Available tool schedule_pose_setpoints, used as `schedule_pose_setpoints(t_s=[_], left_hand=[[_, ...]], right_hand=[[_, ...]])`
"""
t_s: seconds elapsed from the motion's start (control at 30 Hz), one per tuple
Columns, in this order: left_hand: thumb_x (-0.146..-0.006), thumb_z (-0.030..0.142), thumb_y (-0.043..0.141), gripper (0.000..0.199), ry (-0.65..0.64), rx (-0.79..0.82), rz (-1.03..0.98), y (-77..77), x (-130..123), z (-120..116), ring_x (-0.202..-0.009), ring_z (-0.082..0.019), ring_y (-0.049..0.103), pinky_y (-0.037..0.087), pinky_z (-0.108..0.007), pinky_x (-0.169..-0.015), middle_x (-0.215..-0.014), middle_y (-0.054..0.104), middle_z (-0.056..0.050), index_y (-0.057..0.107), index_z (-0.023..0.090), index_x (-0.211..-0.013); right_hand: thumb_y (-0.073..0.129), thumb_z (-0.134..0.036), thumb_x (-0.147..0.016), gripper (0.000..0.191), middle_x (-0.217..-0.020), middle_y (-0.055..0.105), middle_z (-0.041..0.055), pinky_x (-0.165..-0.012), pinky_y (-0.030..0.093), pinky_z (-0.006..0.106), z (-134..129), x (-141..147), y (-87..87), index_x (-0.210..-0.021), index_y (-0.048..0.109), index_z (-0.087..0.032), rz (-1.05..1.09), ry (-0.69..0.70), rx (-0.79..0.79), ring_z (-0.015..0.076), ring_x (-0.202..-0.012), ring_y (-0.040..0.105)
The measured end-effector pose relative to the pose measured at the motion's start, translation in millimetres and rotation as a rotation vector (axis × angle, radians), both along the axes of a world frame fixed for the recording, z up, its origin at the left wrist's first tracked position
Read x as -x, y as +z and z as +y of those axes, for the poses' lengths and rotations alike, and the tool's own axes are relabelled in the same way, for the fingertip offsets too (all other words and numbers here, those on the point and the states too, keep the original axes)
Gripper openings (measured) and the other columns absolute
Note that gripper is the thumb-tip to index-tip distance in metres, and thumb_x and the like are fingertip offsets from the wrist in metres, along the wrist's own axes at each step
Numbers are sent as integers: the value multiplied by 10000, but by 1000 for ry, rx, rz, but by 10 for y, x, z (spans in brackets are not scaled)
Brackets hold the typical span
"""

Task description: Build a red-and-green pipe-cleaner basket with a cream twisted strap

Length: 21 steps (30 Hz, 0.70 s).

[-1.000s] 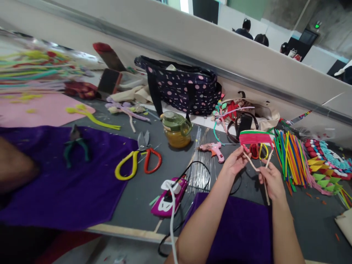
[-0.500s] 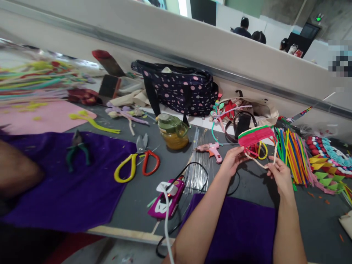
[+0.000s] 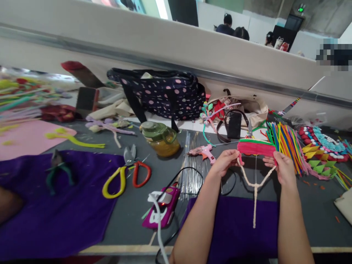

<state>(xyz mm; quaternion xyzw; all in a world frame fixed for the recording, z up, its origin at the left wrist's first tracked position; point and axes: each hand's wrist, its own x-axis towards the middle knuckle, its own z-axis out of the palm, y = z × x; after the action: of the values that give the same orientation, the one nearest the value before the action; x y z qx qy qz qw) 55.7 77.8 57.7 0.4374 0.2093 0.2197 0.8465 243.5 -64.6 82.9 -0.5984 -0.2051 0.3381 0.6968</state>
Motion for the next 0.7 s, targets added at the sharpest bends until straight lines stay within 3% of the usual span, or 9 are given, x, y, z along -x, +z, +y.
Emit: schedule_pose_setpoints(t_s=[0.23, 0.43, 0.7], left_hand=[[-664, 445, 768, 366, -15, -83, 29, -15, 11, -8, -535, -115, 594, 461, -216, -570, -591, 575, -4, 593, 125, -653], [-640, 464, 780, 393, -47, 17, 0, -11, -23, -37, -548, -128, 615, 481, -237, -614, -587, 571, 1, 573, 131, -644], [-672, 432, 768, 355, -56, 141, -67, 10, -45, -75, -672, -187, 671, 512, -299, -693, -696, 668, -63, 619, 118, -747]], right_hand=[[785, -446, -658, 362, -660, 717, 72, -485, 571, 258, 2, 16, -110, -777, 610, -152, -2, -89, -29, 207, -573, 706], [780, -453, -654, 365, -631, 708, 58, -359, 456, 173, -27, 39, -100, -761, 609, -149, 6, -119, -41, 148, -465, 652], [769, -458, -660, 363, -603, 696, 48, -344, 427, 169, -19, 46, -139, -748, 604, -147, 1, -180, -64, 137, -432, 631]])
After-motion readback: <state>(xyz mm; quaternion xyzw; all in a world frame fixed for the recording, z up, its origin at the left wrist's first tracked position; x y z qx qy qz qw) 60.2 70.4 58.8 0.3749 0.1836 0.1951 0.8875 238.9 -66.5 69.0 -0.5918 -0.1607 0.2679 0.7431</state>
